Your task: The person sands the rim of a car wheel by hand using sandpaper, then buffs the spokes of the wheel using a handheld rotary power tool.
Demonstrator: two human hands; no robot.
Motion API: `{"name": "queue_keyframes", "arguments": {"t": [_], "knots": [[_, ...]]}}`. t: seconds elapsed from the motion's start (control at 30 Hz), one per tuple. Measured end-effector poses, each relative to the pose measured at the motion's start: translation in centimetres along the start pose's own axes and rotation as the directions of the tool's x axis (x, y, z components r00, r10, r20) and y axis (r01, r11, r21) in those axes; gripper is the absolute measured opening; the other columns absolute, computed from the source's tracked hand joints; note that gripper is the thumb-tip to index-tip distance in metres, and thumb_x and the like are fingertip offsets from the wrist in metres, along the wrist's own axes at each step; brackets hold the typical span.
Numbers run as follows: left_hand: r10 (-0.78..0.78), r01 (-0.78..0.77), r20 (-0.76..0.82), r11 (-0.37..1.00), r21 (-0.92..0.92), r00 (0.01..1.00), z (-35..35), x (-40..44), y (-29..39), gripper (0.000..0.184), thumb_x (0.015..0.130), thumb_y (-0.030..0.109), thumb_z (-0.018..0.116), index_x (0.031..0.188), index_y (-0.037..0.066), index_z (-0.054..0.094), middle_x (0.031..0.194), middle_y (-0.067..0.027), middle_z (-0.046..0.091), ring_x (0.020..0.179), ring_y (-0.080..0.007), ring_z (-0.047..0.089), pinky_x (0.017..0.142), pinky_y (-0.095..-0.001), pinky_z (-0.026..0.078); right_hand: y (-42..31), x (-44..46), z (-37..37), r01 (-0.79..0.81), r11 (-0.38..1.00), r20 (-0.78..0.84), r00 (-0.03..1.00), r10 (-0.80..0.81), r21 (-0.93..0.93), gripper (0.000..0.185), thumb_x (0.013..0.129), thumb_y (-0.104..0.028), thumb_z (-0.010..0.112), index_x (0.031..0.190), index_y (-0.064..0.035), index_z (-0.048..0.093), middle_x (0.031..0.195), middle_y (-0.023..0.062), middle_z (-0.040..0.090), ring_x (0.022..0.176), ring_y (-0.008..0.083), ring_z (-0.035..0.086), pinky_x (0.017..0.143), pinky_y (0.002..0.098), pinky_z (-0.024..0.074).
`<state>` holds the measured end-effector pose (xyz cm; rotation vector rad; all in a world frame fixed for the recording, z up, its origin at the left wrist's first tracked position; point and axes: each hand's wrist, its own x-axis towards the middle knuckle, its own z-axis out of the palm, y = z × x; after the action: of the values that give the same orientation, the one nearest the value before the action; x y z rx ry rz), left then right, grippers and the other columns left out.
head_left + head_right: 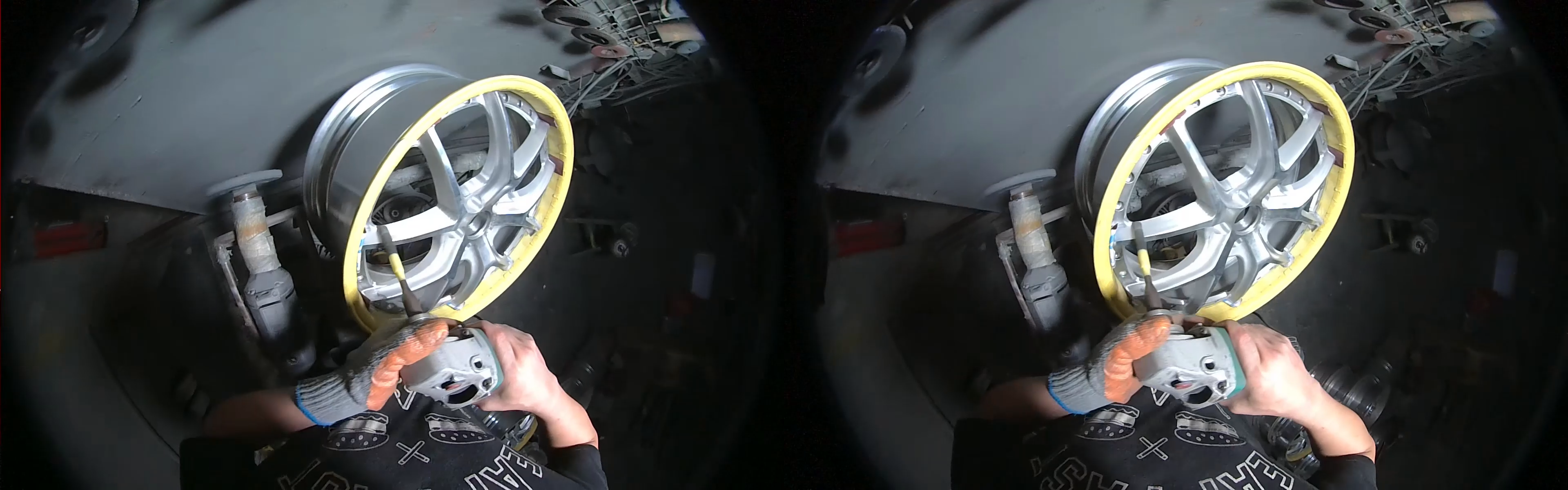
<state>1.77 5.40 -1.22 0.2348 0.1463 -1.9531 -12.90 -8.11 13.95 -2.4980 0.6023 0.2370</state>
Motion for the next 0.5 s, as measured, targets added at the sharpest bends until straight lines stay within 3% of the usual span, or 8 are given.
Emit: {"name": "queue_keyframes", "arguments": {"t": [0.07,0.1,0.13,0.2,0.23,0.37,0.4,0.5], "knots": [[0.095,-0.094,-0.003,0.992,-0.082,0.996,-0.6,-0.9,0.0,0.044,0.100,0.020,0.053,0.141,0.002,0.048,0.144,-0.0113,0.051,0.135,-0.0201,0.047,0.118,-0.0333,0.031,-0.3,0.7,0.5,0.021,0.999,0.014,1.000,-0.022,0.030,0.082,0.049,-0.015,0.082,0.119,0.0125,0.048,0.098,0.0259,0.064,0.090,0.0418,0.067,0.085,0.0454,0.0545],[0.087,-0.091,-0.087,0.995,-0.043,0.992,-0.4,-1.3,0.2,0.040,0.099,0.021,0.056,0.135,0.003,0.054,0.134,-0.0091,0.059,0.126,-0.0189,0.054,0.111,-0.0325,0.039,-0.7,1.0,0.7,0.020,0.999,0.017,1.000,-0.020,0.047,0.083,0.048,-0.013,0.081,0.119,0.0129,0.048,0.099,0.0262,0.064,0.091,0.0415,0.066,0.084,0.0453,0.0546],[0.091,-0.095,-0.091,0.995,-0.040,0.992,0.3,-1.7,1.2,0.040,0.099,0.021,0.056,0.135,0.003,0.054,0.134,-0.0091,0.059,0.126,-0.0189,0.054,0.111,-0.0325,0.039,-0.9,1.3,0.8,0.025,0.998,0.016,1.000,-0.026,0.049,0.083,0.048,-0.013,0.081,0.119,0.0129,0.048,0.099,0.0262,0.064,0.091,0.0415,0.066,0.084,0.0453,0.0546],[0.031,-0.021,0.043,0.976,-0.219,0.999,2.0,-2.5,3.2,0.035,0.098,0.023,0.060,0.128,0.004,0.058,0.121,-0.0056,0.064,0.115,-0.0162,0.060,0.103,-0.0325,0.045,-1.2,1.5,0.9,0.029,0.999,0.025,0.999,-0.030,0.028,0.082,0.048,-0.012,0.080,0.119,0.0130,0.047,0.099,0.0263,0.063,0.090,0.0418,0.066,0.084,0.0452,0.0547],[0.018,-0.024,-0.181,0.999,-0.028,0.983,2.6,-2.5,2.8,0.051,0.097,0.039,0.057,0.132,0.002,0.053,0.123,-0.0143,0.062,0.111,-0.0250,0.063,0.091,-0.0406,0.053,-1.3,1.4,0.9,0.022,0.999,0.018,1.000,-0.022,0.030,0.081,0.048,-0.011,0.079,0.120,0.0123,0.047,0.101,0.0264,0.063,0.092,0.0426,0.065,0.085,0.0455,0.0540],[0.080,-0.055,-0.134,0.982,0.179,0.988,3.9,-0.6,2.2,0.052,0.097,0.037,0.058,0.135,0.003,0.051,0.124,-0.0133,0.061,0.111,-0.0245,0.064,0.090,-0.0393,0.054,-0.7,-0.1,0.0,-0.082,0.996,0.024,0.996,0.082,0.017,0.087,0.045,-0.015,0.082,0.123,0.0066,0.049,0.108,0.0240,0.062,0.101,0.0428,0.062,0.092,0.0469,0.0498],[0.079,-0.063,-0.097,0.986,0.155,0.992,3.5,0.3,1.5,0.050,0.097,0.036,0.058,0.134,0.003,0.052,0.122,-0.0115,0.061,0.110,-0.0220,0.063,0.090,-0.0360,0.054,-0.1,-1.0,-0.1,-0.135,0.991,0.027,0.990,0.135,0.006,0.093,0.042,-0.019,0.084,0.126,0.0031,0.050,0.115,0.0221,0.061,0.108,0.0423,0.060,0.096,0.0473,0.0468],[0.070,-0.071,0.011,0.997,0.039,0.997,3.5,3.5,-0.1,0.045,0.099,0.032,0.057,0.133,0.003,0.054,0.120,-0.0056,0.061,0.110,-0.0141,0.060,0.096,-0.0296,0.050,1.5,-2.2,-1.1,-0.188,0.982,-0.032,0.982,0.188,0.006,0.090,0.041,-0.015,0.080,0.124,0.0015,0.050,0.114,0.0205,0.061,0.105,0.0414,0.060,0.094,0.0466,0.0464]]}}
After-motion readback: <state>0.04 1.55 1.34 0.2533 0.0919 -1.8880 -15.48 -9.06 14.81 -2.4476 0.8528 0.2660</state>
